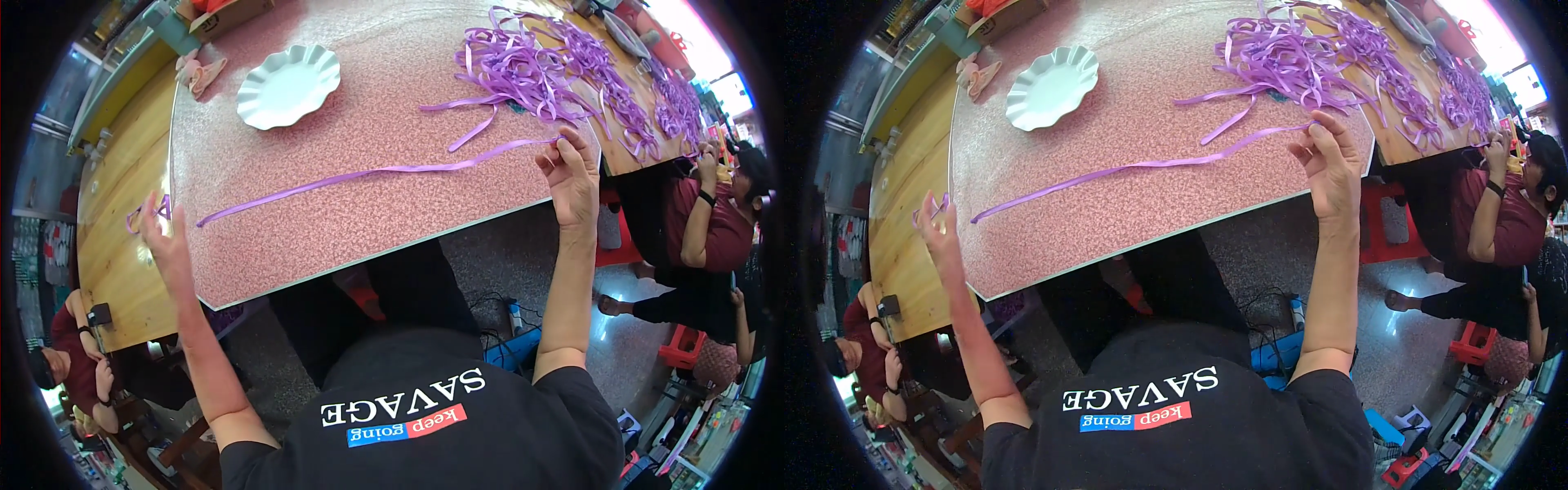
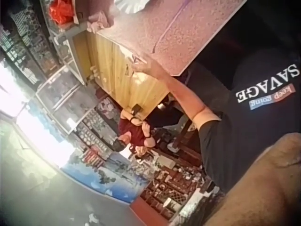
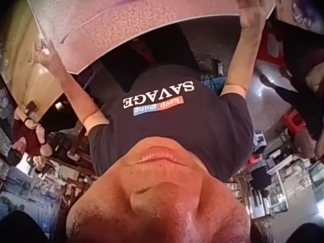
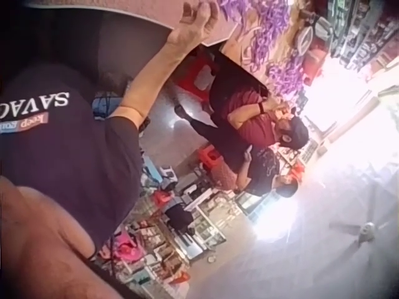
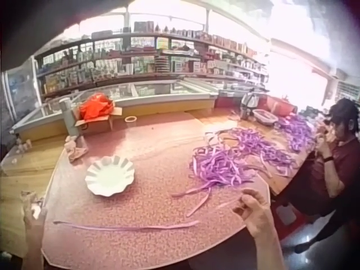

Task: Tying knots in purple ribbons at a workbench.

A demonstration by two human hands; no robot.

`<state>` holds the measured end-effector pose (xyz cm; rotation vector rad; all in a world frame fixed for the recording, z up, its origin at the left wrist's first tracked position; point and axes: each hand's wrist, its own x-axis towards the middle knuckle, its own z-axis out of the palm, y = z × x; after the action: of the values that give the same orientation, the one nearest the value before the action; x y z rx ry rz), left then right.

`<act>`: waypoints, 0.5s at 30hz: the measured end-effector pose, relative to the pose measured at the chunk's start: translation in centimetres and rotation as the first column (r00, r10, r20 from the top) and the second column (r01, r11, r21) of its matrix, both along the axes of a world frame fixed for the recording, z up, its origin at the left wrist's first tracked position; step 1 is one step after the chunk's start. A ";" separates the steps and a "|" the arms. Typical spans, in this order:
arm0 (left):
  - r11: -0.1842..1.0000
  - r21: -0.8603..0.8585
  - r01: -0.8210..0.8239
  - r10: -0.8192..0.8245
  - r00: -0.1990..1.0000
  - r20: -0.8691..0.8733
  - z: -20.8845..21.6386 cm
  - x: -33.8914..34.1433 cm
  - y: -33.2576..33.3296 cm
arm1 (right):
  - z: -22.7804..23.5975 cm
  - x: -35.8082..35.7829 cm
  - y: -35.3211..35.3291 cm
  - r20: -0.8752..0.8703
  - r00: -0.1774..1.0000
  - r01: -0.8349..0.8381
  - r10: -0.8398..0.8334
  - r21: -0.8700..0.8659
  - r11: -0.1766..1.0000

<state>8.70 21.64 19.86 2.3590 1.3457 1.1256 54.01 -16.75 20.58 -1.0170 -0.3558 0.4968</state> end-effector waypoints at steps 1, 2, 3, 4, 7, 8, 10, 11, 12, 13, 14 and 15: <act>0.973 -0.206 0.107 -0.060 0.974 0.221 1.5 3.0 -3.5 | 0.3 -0.6 0.1 -0.001 1.000 -0.002 0.002 -0.004 1.000; 0.919 -0.264 0.294 -0.212 0.931 0.297 2.4 5.0 -5.9 | 0.9 -1.3 0.4 0.061 0.998 0.003 -0.004 0.007 1.000; 0.826 -0.306 0.473 -0.348 0.856 0.383 3.0 7.1 -8.3 | 1.3 -1.9 0.6 0.124 0.992 0.010 -0.012 0.015 1.000; 0.699 -0.385 0.603 -0.486 0.795 0.363 4.3 9.8 -11.3 | 1.5 -2.5 0.5 0.126 0.992 0.007 -0.008 0.009 1.000; 0.177 -0.490 0.853 -0.756 0.437 0.488 4.7 16.0 -17.5 | 2.4 -4.0 0.9 0.362 0.932 0.018 -0.029 0.034 0.999; 0.019 -0.545 0.838 -0.723 0.388 0.572 4.0 17.7 -19.5 | 2.7 -4.8 1.3 0.355 0.935 -0.006 -0.008 0.038 0.999; -0.221 -0.502 0.836 -0.426 0.381 0.821 2.8 21.5 -23.2 | 3.9 -6.4 1.8 0.474 0.877 0.029 -0.072 0.099 0.995; -0.311 -0.460 0.832 -0.175 0.426 0.888 2.8 23.5 -24.7 | 3.7 -6.5 1.5 0.470 0.880 0.017 -0.066 0.108 0.994; -0.393 -0.387 0.834 0.086 0.453 0.887 2.8 25.4 -25.9 | 3.9 -6.8 1.2 0.470 0.881 0.007 -0.057 0.108 0.994; -0.366 -0.399 0.841 0.095 0.460 0.883 2.6 26.6 -26.3 | 3.8 -7.2 1.6 0.465 0.882 0.013 -0.074 0.133 0.991; -0.413 -0.164 0.896 0.300 0.304 0.904 3.0 27.8 -26.5 | 4.0 -7.5 1.5 0.468 0.878 0.030 -0.101 0.156 0.987; -0.404 0.082 0.911 0.497 0.143 0.856 3.1 28.3 -26.3 | 3.7 -7.1 0.9 0.471 0.874 0.043 -0.120 0.173 0.984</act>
<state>37.02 -4.71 22.96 0.2595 -0.0264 0.2262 46.88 -15.82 24.25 -0.9891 -0.7812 0.1266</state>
